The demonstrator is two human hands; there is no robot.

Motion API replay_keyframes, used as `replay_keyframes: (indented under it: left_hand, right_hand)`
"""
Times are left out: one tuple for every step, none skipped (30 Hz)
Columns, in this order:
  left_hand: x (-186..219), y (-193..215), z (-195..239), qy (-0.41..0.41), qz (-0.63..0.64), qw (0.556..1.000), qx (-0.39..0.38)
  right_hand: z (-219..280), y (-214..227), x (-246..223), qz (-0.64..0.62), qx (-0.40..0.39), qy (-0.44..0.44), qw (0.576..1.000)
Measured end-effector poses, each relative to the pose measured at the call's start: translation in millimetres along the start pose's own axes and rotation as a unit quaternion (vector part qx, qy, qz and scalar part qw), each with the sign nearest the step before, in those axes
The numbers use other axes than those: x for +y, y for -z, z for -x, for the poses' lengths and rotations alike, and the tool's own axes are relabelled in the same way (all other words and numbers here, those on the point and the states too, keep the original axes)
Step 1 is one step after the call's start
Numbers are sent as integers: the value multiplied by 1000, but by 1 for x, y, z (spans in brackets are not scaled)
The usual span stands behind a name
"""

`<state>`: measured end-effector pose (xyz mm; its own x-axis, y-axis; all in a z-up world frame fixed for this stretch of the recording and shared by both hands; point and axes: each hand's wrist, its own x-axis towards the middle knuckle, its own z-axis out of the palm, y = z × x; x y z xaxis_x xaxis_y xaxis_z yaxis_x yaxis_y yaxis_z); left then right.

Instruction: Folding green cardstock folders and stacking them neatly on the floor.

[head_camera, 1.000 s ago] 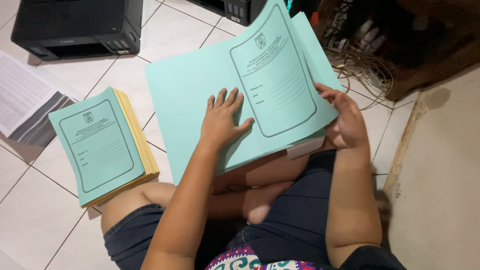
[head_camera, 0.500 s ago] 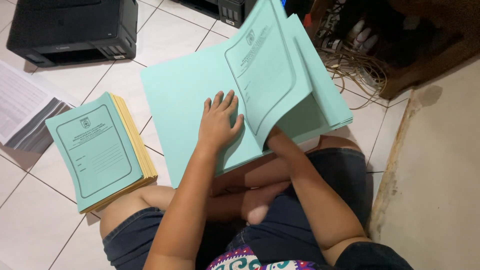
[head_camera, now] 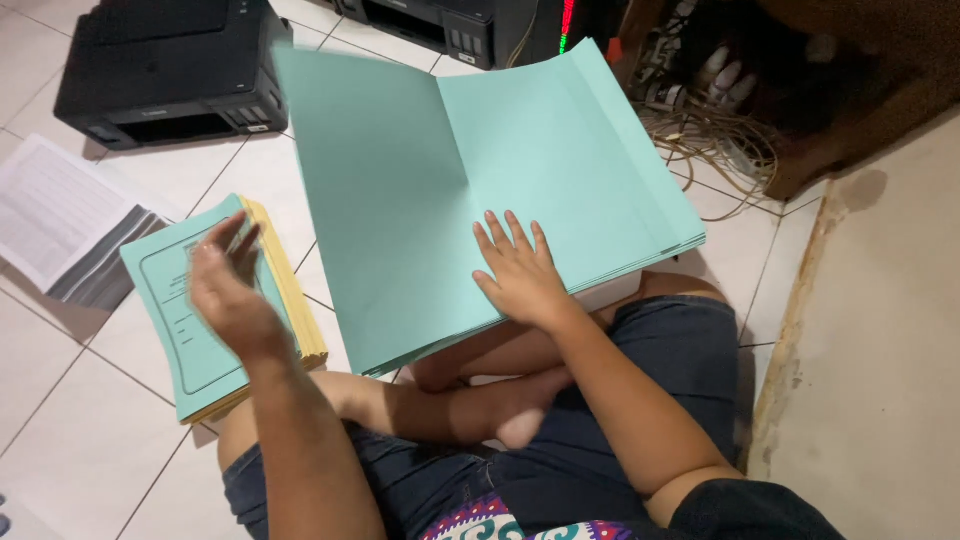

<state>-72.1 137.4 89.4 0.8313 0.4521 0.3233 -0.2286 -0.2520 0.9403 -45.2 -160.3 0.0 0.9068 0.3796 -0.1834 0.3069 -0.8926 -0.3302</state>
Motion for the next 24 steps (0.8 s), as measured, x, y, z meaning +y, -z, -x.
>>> replay_keyframes:
  left_hand:
    - [18, -3, 3, 0, -3, 1000, 0]
    - [34, -7, 7, -113, -53, 991, 47]
    - [51, -11, 10, -224, -102, 965, 92]
    - [42, -31, 13, -224, -101, 965, 93]
    - [33, -50, 15, -199, -38, 979, 29]
    - [24, -70, 19, -171, 27, 984, -35]
    - [11, -91, 20, -172, 29, 984, -34]
    - [-1, -113, 21, -192, -104, 970, -103]
    - [-14, -135, 21, -207, -235, 935, -169]
    - [-39, -148, 16, -204, -233, 936, -168]
    - [-65, -162, 10, -194, -335, 900, -201]
    - [-90, -176, 5, -183, -431, 852, -235]
    - [-84, -174, 8, -183, -428, 853, -236]
    - [-78, -171, 9, -153, -440, 848, -252]
    - [-72, -169, 10, -123, -451, 842, -269]
    - [-70, -170, 11, -123, -449, 842, -271]
    - [-68, -170, 12, -122, -447, 844, -269]
    - [-66, -168, 14, -117, -445, 847, -266]
    - [-74, -169, 14, -113, -443, 848, -268]
    - [-81, -169, 12, -121, -446, 845, -268]
    - [-87, -170, 11, -129, -449, 843, -268]
    - [-92, -170, 10, -128, -447, 842, -272]
    - [-97, -171, 9, -134, -445, 844, -267]
    - [-101, -171, 8, -139, -443, 846, -263]
  right_hand:
    - [-4, -10, 4, -2, 0, 2, 1000]
    - [-6, -21, 9, 8, 56, 22, 998]
    - [-9, -31, 14, 18, 112, 42, 993]
    - [-7, -20, 9, 19, 113, 42, 993]
    - [-4, -10, 5, 9, 57, 21, 998]
    - [-1, 0, 0, 0, 0, -1, 1000]
    - [0, 0, -1, 3, 1, -1, 1000]
    - [-1, 1, -2, 7, -1, -3, 1000]
    - [-2, 2, -3, 12, -4, -5, 1000]
    - [-2, 1, -3, 14, -6, -5, 1000]
    - [-2, 0, -2, 7, -2, -5, 1000]
    - [-2, 0, -2, 0, 3, -7, 1000]
    - [0, 3, -3, 2, 2, -9, 1000]
    - [2, 6, -5, -4, 3, -2, 1000]
    - [2, 9, -7, -9, 4, 4, 1000]
    - [0, 8, -5, -8, 3, 1, 1000]
    - [-2, 7, -3, -5, 4, 4, 1000]
    - [-4, 4, -2, -2, 2, 9, 1000]
    - [-10, 3, 1, -1, -4, 8, 1000]
    - [-18, 2, 5, 3, 3, 18, 1000]
    - [-26, 0, 8, 7, 10, 27, 1000]
    - [-39, 0, 11, 6, 8, 23, 1000]
    - [-51, -1, 15, 26, 21, 34, 999]
    - [-64, -1, 19, 46, 35, 44, 997]
